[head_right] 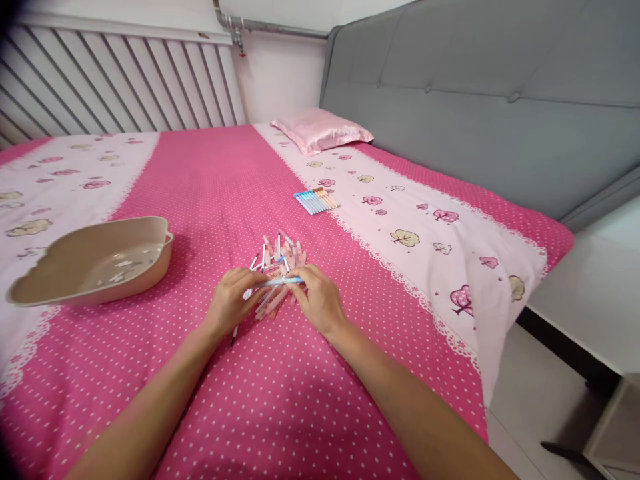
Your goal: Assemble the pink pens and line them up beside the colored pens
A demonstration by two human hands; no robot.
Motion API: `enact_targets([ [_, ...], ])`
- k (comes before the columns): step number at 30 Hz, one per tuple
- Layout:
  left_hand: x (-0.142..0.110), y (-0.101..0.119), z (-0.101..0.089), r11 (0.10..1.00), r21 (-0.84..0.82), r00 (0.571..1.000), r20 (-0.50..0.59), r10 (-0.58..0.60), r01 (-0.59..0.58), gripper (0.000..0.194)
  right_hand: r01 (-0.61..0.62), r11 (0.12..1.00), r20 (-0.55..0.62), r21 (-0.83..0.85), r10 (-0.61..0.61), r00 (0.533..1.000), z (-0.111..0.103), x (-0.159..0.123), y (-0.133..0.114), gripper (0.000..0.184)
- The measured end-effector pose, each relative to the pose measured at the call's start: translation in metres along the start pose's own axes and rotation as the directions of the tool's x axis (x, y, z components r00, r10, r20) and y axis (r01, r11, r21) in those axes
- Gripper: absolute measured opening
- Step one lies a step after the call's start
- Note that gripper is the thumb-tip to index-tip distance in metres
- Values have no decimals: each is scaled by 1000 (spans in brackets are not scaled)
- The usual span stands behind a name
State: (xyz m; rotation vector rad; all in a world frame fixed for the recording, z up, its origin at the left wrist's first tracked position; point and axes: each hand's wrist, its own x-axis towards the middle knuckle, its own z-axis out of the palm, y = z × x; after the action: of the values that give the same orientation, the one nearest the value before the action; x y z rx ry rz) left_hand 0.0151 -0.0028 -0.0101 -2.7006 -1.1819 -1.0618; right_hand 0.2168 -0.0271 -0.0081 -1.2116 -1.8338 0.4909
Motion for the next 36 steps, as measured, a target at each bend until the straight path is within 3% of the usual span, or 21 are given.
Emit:
enact_targets([
  [8,0,0,-1,1000,-6,1000,-10,15,-15,17,-6,1000,24,-23,7,1000,-1,0,-4,15],
  [13,1,1,0,999,11,999,21,41,-41,20,54,998,33,9,-54,998,-1,0,-6,23],
  [16,1,2,-1,997,3,996,38,77,-77,20,70,997,29,22,-71,997,-1,1,-6,17],
  [20,1,3,-2,996,-25,992,88,87,-85,22,84,996,33,31,-85,996,-1,0,-4,10],
  [30,2,6,-1,998,-63,973,228,26,-12,30,139,990,-8,-34,-139,990,0,-2,2,16],
  [36,1,4,-1,996,-79,979,195,60,-46,25,144,989,4,-43,-144,990,-1,-2,3,16],
])
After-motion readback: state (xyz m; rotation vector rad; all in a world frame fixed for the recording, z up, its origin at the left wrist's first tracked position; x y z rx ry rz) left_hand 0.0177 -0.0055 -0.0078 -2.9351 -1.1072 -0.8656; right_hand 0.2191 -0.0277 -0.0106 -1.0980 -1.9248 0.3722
